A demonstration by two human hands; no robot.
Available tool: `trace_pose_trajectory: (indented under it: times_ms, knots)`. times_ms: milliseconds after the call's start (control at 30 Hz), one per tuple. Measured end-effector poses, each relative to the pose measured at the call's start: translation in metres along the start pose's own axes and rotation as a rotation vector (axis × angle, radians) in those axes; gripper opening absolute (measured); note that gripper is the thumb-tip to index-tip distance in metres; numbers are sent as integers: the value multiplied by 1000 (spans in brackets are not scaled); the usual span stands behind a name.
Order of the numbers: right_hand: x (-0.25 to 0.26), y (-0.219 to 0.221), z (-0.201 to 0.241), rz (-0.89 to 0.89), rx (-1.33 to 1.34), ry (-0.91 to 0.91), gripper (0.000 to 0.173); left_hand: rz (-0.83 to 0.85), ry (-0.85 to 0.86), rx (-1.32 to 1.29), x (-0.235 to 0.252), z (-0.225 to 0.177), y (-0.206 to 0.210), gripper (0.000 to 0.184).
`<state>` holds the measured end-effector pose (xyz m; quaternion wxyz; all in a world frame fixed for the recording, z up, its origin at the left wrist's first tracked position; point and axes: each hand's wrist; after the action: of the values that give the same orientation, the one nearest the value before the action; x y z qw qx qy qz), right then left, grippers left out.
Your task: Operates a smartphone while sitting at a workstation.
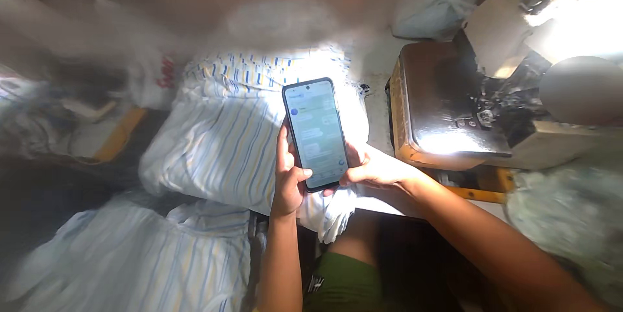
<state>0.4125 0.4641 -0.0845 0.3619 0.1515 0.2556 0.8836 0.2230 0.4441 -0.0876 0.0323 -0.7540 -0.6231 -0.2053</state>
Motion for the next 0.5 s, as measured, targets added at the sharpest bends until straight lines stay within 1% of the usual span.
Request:
trace_pose_trajectory:
  times_ms: [100, 133, 233, 267, 367, 500]
  knots:
    - [0, 1, 2, 2, 18, 3, 63, -41, -22, 21, 1, -1, 2, 86]
    - [0, 2, 3, 2, 24, 5, 62, -71, -42, 27, 2, -1, 3, 79]
    - [-1, 4, 4, -7, 54, 3, 61, -143, -75, 56, 4, -3, 6, 48]
    - [-1, 4, 4, -5, 62, 7, 61, -165, -73, 61, 5, -3, 7, 42]
    - [-1, 6, 5, -27, 81, 22, 58, -224, -87, 124, 6, -5, 10, 41]
    - [-2, 6, 7, -50, 80, 31, 55, -260, -88, 187, 8, -8, 13, 39]
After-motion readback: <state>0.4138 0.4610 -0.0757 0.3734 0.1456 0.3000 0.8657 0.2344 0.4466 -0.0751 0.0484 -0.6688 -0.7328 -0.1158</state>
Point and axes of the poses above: each hand's wrist, its own x-axis towards the middle knuckle, its own y-axis out of the palm, z = x × y, and after that the axes turned 10 degrees about x, right-handed
